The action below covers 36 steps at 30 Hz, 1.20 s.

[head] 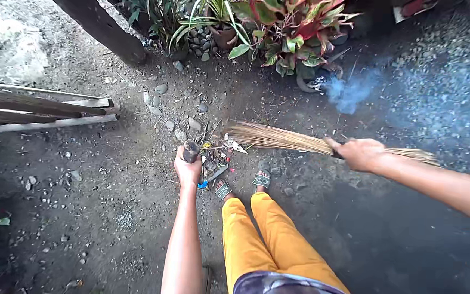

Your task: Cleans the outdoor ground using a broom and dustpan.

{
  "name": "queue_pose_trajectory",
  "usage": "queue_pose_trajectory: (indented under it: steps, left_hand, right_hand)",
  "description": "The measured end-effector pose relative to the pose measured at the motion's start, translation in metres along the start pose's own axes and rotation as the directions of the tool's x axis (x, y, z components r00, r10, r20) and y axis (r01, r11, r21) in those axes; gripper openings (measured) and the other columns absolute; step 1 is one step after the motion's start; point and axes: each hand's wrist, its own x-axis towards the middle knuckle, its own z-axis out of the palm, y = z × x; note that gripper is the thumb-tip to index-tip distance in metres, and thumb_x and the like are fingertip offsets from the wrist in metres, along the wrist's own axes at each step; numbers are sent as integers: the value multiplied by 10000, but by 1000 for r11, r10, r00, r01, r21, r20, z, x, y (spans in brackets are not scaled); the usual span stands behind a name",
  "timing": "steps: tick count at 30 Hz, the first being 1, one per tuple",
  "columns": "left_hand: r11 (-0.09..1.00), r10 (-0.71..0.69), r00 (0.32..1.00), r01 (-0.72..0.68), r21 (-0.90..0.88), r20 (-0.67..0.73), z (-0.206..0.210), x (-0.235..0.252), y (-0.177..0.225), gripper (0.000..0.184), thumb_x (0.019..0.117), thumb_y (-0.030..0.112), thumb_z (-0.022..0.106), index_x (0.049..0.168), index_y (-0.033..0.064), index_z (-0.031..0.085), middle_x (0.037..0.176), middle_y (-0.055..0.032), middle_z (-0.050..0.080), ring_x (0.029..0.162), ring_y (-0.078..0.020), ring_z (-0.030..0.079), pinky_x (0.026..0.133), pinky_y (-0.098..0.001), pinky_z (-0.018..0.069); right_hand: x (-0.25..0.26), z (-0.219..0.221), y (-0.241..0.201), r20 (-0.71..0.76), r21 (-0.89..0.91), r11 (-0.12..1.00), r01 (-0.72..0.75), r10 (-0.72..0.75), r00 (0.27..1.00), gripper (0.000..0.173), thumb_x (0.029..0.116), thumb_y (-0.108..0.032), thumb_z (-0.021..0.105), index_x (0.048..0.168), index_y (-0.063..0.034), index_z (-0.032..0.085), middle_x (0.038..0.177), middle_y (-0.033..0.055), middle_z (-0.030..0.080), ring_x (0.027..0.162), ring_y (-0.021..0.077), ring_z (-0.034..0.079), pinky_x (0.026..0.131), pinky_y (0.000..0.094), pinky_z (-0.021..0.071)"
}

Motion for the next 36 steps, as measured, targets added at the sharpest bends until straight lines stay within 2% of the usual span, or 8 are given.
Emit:
queue_pose_trajectory:
  steps: [6, 9, 15, 19, 24, 28, 33, 36]
  left_hand:
    - [999, 23, 1000, -22, -33, 15, -6, -14, -14, 300, 828, 34, 748, 1103, -12, 636, 943, -172, 677, 866, -285, 657, 812, -516, 518]
    - [994, 75, 997, -76, -77, -8, -8, -17, -27, 265, 802, 15, 740, 1048, -7, 643, 888, -134, 665, 809, -233, 639, 772, -465, 517]
    - [985, 110, 994, -111, -128, -15, -22, -22, -60, 258, 809, 9, 751, 1027, -2, 612, 861, -80, 632, 753, -139, 605, 726, -357, 524]
    - [966, 201, 979, -201, -161, -17, -37, -30, -92, 179, 845, 56, 703, 964, -38, 606, 820, -46, 615, 718, -51, 579, 701, -247, 514]
    - [927, 330, 944, -329, -179, -29, -75, -50, -134, 173, 854, 71, 680, 887, -72, 587, 791, -47, 596, 711, -14, 556, 684, -177, 483]
    - [921, 319, 945, -328, -212, -78, -92, -68, -157, 151, 850, 57, 670, 868, -55, 572, 778, -24, 611, 710, 18, 574, 684, -146, 493]
    - [930, 299, 948, -315, -189, -110, -85, -82, -144, 141, 879, 69, 653, 874, -49, 577, 753, -29, 594, 677, 20, 558, 658, -136, 476]
    - [949, 261, 955, -280, -143, -141, -81, -80, -118, 163, 907, 81, 659, 900, -67, 592, 784, -57, 609, 715, -13, 578, 699, -169, 498]
  right_hand:
    - [-40, 45, 20, 149, 91, 976, -198, 183, 972, 971, 922, -160, 726, 1644, -75, 83, 1225, 395, 606, 1159, 592, 587, 942, 712, 463]
    - [-24, 92, -29, 238, 169, 962, -213, 170, 956, 995, 904, -157, 730, 1625, -12, 60, 1274, 378, 593, 1197, 559, 587, 977, 680, 472]
    - [-43, 152, -165, 401, 236, 972, 17, -113, 909, 1020, 905, -179, 717, 1635, -37, 19, 1287, 328, 613, 1202, 495, 614, 994, 626, 496]
    - [-67, 146, -175, 405, 275, 959, 62, -174, 897, 1013, 908, -187, 703, 1648, -97, 16, 1259, 304, 636, 1182, 477, 629, 985, 623, 499]
    - [-106, 111, -86, 298, 293, 956, -12, -79, 951, 932, 927, -282, 731, 1658, -206, 157, 1221, 310, 657, 1147, 514, 627, 968, 674, 479]
    - [-111, 82, -40, 212, 244, 958, -151, 100, 972, 919, 930, -247, 738, 1652, -186, 174, 1202, 351, 644, 1138, 558, 610, 949, 700, 468]
    - [-33, 70, -79, 164, 190, 935, -299, 270, 949, 964, 905, -202, 735, 1624, -27, 117, 1297, 367, 588, 1217, 546, 580, 987, 678, 462]
    - [-6, 80, -137, 230, 107, 971, -212, 184, 956, 969, 906, -210, 731, 1604, 34, 105, 1343, 357, 565, 1250, 512, 576, 1008, 652, 465]
